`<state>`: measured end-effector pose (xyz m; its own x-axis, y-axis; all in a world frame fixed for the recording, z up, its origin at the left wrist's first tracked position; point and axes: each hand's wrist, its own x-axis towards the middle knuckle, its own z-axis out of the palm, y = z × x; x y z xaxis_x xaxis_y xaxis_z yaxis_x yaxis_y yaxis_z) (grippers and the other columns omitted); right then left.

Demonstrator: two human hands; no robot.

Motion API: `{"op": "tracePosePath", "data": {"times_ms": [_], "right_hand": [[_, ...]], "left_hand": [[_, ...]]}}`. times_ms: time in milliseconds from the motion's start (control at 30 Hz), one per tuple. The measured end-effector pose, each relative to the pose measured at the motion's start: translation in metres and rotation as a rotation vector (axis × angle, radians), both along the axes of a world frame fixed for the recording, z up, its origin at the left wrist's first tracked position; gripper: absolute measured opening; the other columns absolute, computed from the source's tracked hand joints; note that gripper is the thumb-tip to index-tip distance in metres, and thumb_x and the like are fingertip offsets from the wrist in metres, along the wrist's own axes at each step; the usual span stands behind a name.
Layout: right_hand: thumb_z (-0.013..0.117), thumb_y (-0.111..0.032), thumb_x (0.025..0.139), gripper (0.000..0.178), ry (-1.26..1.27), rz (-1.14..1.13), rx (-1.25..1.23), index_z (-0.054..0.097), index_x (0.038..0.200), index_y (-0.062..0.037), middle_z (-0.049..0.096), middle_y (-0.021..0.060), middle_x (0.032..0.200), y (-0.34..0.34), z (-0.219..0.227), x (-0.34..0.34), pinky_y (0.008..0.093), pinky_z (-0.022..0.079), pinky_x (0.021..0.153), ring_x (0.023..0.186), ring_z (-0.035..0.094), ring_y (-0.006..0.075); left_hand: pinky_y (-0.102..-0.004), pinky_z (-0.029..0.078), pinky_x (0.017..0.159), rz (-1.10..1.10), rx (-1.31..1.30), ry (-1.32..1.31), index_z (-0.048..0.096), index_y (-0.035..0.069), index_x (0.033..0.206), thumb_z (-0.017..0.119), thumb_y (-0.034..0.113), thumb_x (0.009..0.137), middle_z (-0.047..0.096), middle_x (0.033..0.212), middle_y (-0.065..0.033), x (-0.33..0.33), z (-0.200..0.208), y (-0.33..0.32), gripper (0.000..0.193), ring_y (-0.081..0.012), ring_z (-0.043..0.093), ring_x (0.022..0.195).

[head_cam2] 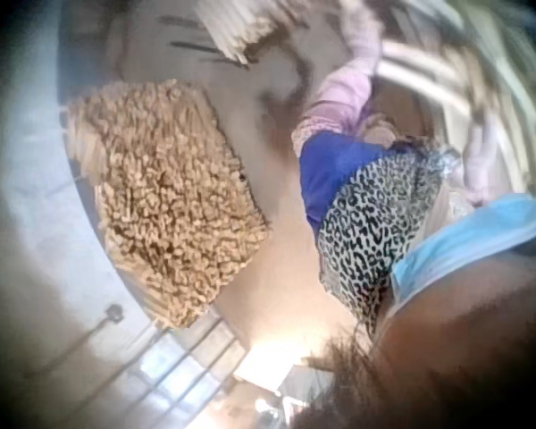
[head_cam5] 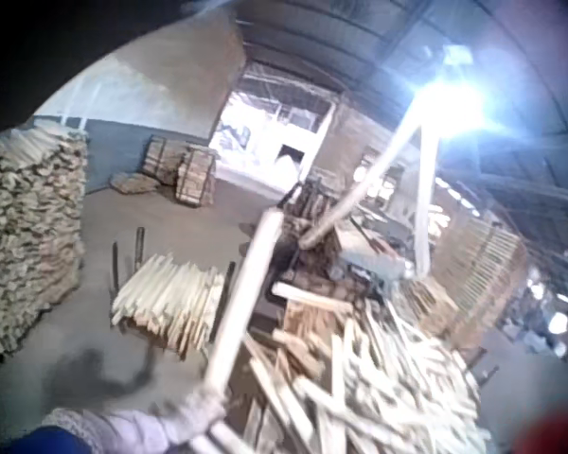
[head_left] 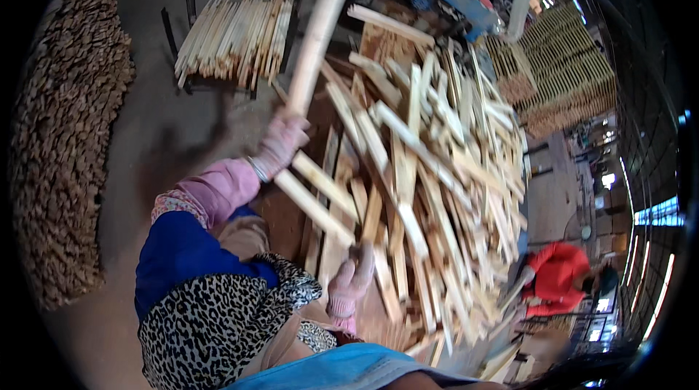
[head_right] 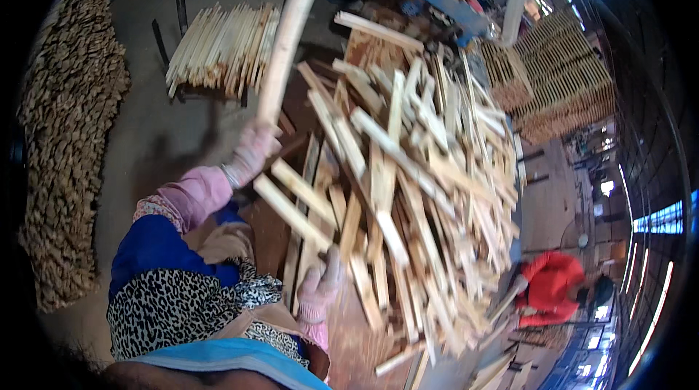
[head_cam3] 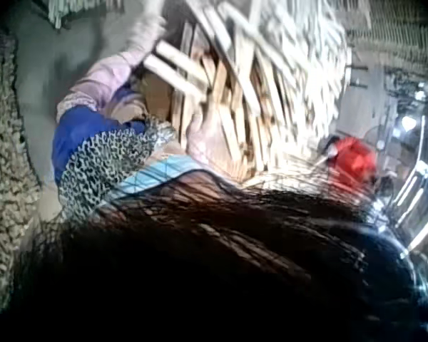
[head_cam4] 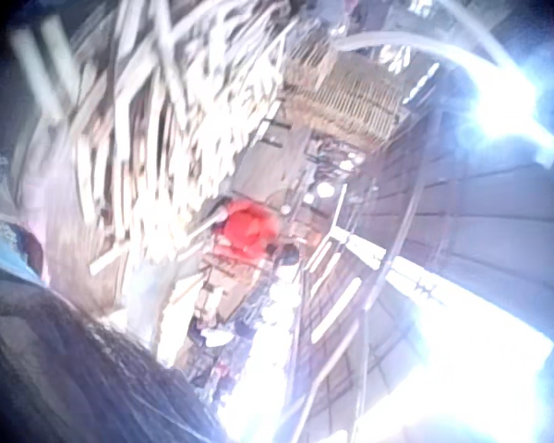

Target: The person sorts thin wooden slats on a metal workbench in a workshop. They pick up slats from a large pile, align them, and place them into organized stacks.

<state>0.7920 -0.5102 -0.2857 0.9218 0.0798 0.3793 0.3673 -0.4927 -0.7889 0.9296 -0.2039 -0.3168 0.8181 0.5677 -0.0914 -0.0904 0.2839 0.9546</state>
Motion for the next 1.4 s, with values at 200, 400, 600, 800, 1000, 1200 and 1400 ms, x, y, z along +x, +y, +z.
{"op": "tracePosePath", "data": {"times_ms": [200,400,600,800,1000,1200,1400], "right_hand": [[0.056,-0.029,0.108,0.055,0.351,0.03,0.204,0.053,0.148,0.0097,0.071,0.0206,0.122,0.111,-0.063,0.095,0.0368,0.053,0.097,0.107,0.066,0.0254],[0.063,-0.046,0.104,0.064,0.486,-0.154,0.045,0.059,0.145,0.0029,0.072,0.0122,0.104,0.19,-0.042,0.148,0.0341,0.056,0.085,0.093,0.067,0.0191],[0.067,-0.044,0.102,0.067,0.594,-0.28,0.087,0.059,0.143,0.0079,0.074,0.0141,0.108,0.197,-0.06,0.172,0.0329,0.055,0.089,0.097,0.068,0.0203],[0.067,-0.031,0.104,0.055,0.693,-0.272,0.109,0.059,0.143,0.0062,0.074,0.0144,0.113,0.217,-0.063,0.19,0.0333,0.055,0.094,0.102,0.069,0.0215],[0.064,-0.022,0.105,0.047,0.778,-0.23,-0.088,0.06,0.146,0.001,0.074,0.0149,0.123,0.249,-0.047,0.214,0.0341,0.052,0.104,0.113,0.07,0.0225],[0.067,-0.021,0.102,0.044,0.998,-0.303,-0.073,0.065,0.143,-0.0049,0.073,0.0155,0.128,0.235,-0.068,0.211,0.0357,0.053,0.104,0.116,0.069,0.0241],[0.069,-0.019,0.101,0.046,0.878,-0.243,-0.194,0.063,0.142,-0.0005,0.073,0.0175,0.121,0.261,-0.047,0.213,0.0368,0.055,0.097,0.109,0.071,0.0256]], "left_hand": [[-0.0526,0.047,0.108,0.456,0.911,0.755,0.057,-0.003,0.141,0.045,0.055,0.106,0.062,0.136,-0.0322,0.166,-0.21,0.393,0.069,-0.0488,0.061,0.125],[-0.0548,0.048,0.107,0.233,0.761,0.843,0.063,0.008,0.133,0.04,0.046,0.108,0.062,0.14,-0.0272,0.314,-0.258,0.442,0.051,-0.0446,0.057,0.131],[-0.046,0.041,0.114,0.114,1.058,1.027,0.065,0.018,0.13,0.034,0.038,0.107,0.065,0.141,-0.0089,0.394,-0.288,0.445,0.044,-0.033,0.061,0.125],[-0.0519,0.05,0.107,0.227,0.584,0.998,0.064,0.018,0.139,0.047,0.051,0.102,0.067,0.141,-0.0133,0.425,-0.282,0.456,0.053,-0.0354,0.062,0.13],[-0.0452,0.047,0.113,0.229,0.263,0.844,0.056,0.012,0.15,0.076,0.05,0.083,0.063,0.145,-0.0189,0.427,-0.264,0.476,0.079,-0.0352,0.059,0.136],[-0.0448,0.045,0.115,0.043,0.532,0.938,0.055,0.008,0.151,0.07,0.053,0.088,0.059,0.149,-0.0217,0.425,-0.28,0.5,0.079,-0.0392,0.057,0.137],[-0.0456,0.044,0.115,-0.056,0.971,0.83,0.06,0.006,0.145,0.052,0.045,0.101,0.059,0.149,-0.0222,0.421,-0.294,0.482,0.059,-0.0373,0.056,0.137]]}}
